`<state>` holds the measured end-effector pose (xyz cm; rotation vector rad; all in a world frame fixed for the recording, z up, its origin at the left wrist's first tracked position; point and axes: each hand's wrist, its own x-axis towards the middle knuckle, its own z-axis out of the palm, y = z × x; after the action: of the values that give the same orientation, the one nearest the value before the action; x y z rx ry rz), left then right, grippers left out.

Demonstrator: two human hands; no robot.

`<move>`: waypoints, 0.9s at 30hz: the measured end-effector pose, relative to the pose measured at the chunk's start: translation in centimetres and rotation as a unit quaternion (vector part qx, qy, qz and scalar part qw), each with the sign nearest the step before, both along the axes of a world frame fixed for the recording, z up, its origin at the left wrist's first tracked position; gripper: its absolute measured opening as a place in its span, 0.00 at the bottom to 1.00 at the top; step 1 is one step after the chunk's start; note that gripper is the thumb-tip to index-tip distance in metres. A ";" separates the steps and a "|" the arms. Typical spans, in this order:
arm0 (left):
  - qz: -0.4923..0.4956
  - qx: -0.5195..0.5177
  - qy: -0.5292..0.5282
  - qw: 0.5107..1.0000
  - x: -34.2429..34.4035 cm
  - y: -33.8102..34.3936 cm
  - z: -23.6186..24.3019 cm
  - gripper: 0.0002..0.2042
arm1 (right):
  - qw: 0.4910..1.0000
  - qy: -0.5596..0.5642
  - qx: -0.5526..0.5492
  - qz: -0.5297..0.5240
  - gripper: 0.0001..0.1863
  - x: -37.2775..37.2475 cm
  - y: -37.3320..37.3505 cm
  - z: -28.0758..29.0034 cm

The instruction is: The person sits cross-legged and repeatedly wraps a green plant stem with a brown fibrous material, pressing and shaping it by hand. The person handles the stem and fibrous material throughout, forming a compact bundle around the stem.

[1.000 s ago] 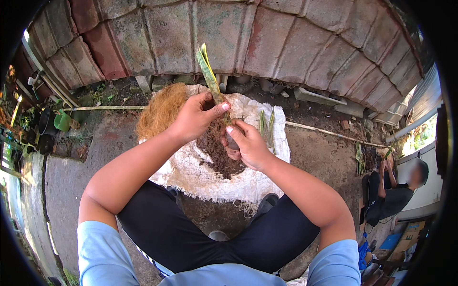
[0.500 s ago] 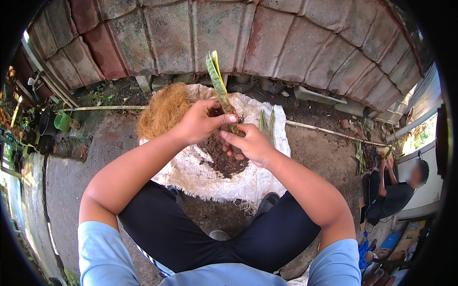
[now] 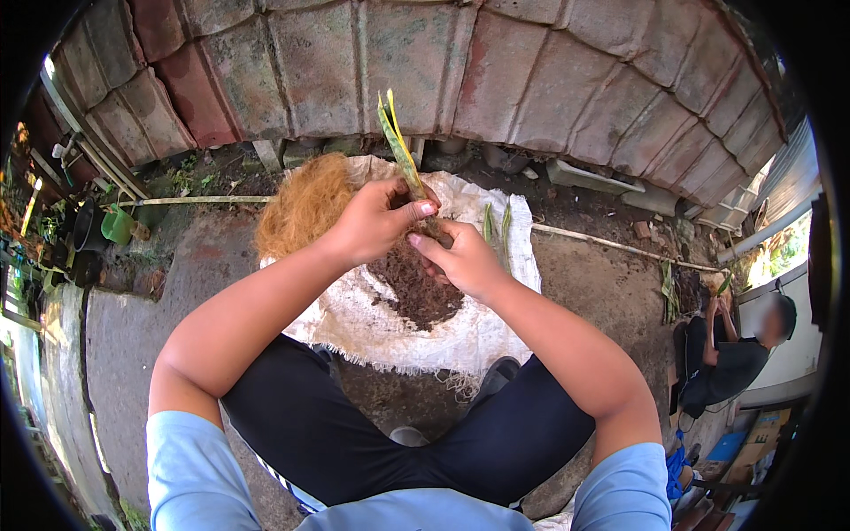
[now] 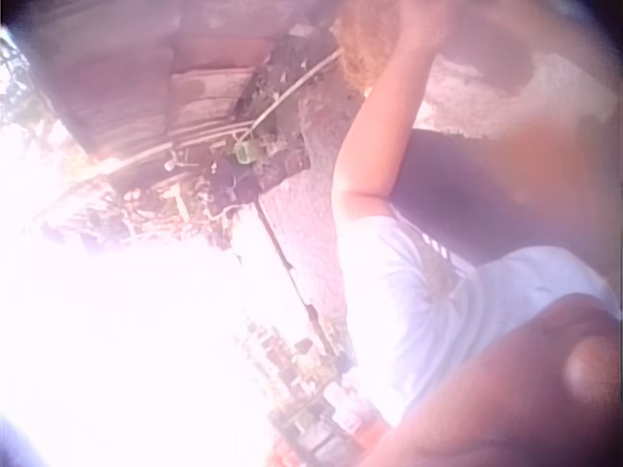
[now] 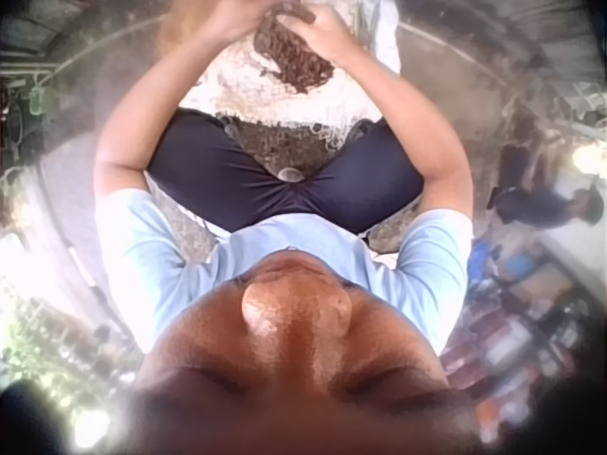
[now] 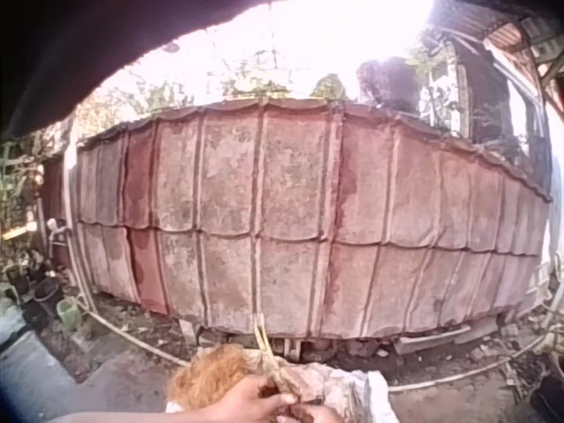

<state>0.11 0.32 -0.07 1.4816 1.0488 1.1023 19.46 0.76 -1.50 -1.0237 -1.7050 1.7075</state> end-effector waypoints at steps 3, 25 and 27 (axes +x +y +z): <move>0.029 -0.010 0.003 1.000 -0.2 0.2 -0.3 0.09 | 0.983 0.153 -0.096 -0.007 0.17 0.1 -0.3 -0.7; 0.059 -0.008 0.038 0.997 0.8 0.2 -1.2 0.17 | 0.888 0.319 -0.318 -0.098 0.18 0.4 -0.4 -4.2; 0.044 -0.036 0.064 0.996 1.4 -0.6 -0.4 0.18 | 0.885 0.339 -0.305 -0.093 0.22 0.2 -0.5 -4.4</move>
<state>1.47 -0.25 -0.43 1.4764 1.2415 1.0300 19.61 0.25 -5.88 -0.6562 -0.6168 2.1742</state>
